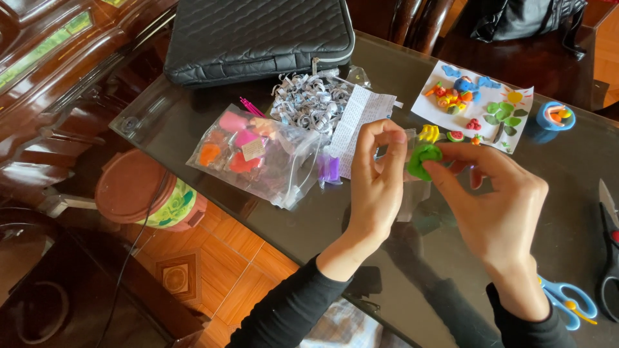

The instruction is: The person molds small pieces of purple and green clay into shapes on a glass table. They handle various colored clay pieces, including purple, green, and pink, and place the finished items on the table.

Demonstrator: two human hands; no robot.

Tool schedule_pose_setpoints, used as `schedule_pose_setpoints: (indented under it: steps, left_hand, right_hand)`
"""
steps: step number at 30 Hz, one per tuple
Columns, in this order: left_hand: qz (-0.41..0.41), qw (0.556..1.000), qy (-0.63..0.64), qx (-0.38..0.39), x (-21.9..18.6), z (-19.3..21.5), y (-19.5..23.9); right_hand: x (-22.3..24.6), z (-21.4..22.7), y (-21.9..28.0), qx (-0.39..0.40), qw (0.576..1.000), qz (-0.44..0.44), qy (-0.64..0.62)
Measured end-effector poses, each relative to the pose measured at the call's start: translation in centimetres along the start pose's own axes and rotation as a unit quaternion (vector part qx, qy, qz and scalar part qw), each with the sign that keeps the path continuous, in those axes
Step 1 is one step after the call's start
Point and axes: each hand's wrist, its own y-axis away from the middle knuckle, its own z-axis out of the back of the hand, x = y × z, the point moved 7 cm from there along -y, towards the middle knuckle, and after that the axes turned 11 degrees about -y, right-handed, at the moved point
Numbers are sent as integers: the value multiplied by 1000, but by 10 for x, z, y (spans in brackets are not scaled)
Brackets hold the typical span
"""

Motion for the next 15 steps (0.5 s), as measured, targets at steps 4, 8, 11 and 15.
schedule_pose_setpoints:
  steps: [4,8,11,15]
  left_hand:
    - [-1,999,33,30,-1,-2,1]
    - [-5,998,51,45,-4,-4,2]
    - [-4,998,40,46,-3,-3,1]
    - [-35,998,-17,40,-6,3,-3]
  right_hand:
    - [-6,7,1,-60,998,-33,3]
    - [-9,5,1,-76,996,-37,-3]
    - [-28,1,-2,-55,987,-133,-66]
    - [-39,-8,-7,42,971,-220,-86]
